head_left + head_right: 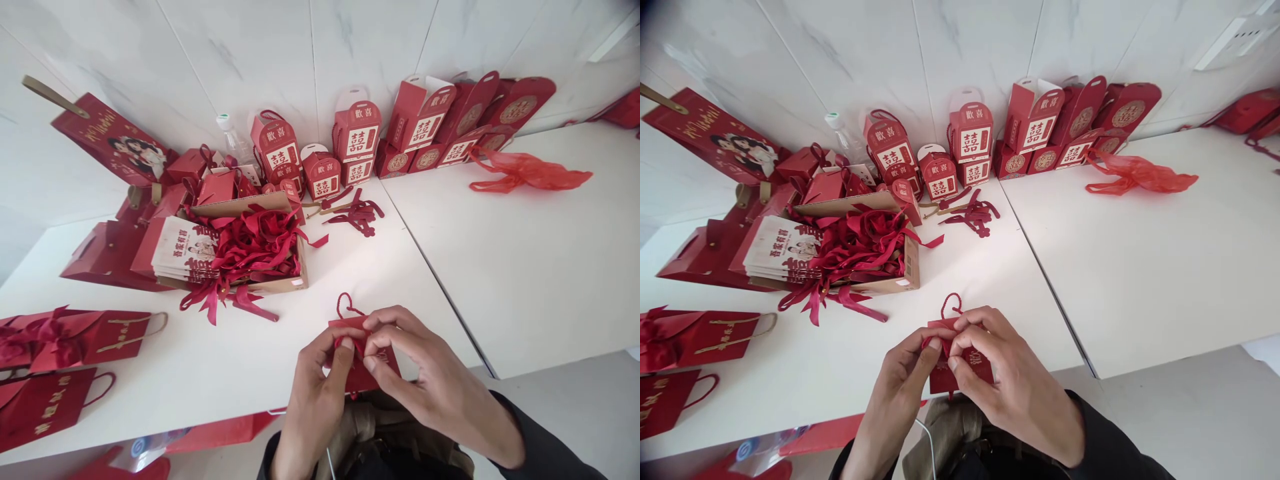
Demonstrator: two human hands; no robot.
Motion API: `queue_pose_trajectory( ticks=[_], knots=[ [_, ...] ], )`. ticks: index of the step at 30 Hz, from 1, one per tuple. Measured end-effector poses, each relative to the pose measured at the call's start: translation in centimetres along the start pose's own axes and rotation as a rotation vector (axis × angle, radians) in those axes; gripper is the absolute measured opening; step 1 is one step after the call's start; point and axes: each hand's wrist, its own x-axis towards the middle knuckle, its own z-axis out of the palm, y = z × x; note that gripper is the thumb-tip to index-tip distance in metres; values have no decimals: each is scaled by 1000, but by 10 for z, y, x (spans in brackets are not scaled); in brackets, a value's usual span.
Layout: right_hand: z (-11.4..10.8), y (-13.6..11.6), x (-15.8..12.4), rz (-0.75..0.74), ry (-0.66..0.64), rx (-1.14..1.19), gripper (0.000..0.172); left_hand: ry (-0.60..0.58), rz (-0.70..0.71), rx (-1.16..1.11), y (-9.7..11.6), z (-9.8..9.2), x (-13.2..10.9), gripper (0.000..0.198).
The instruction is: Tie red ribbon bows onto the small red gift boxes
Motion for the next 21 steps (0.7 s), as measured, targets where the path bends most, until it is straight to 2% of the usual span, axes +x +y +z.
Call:
queue_pose_trajectory(
  ticks=[9, 12, 15, 17, 21],
  knots=[
    [-1, 4, -1, 104, -74, -1, 10, -27, -7, -6, 4, 1, -5, 18],
    [-1, 6, -2, 129, -94, -2, 8, -1, 7, -8, 2, 3, -4, 12],
    [-1, 8, -1, 142, -110, -7, 17, 61, 56, 59, -4, 7, -4, 8],
    [-1, 9, 0, 166, -111, -1, 15, 111, 95, 148, -9, 9, -6, 12],
    [-2, 11, 2, 224, -115, 45, 11, 207, 311, 384, -21, 12, -7, 22]
  ],
)
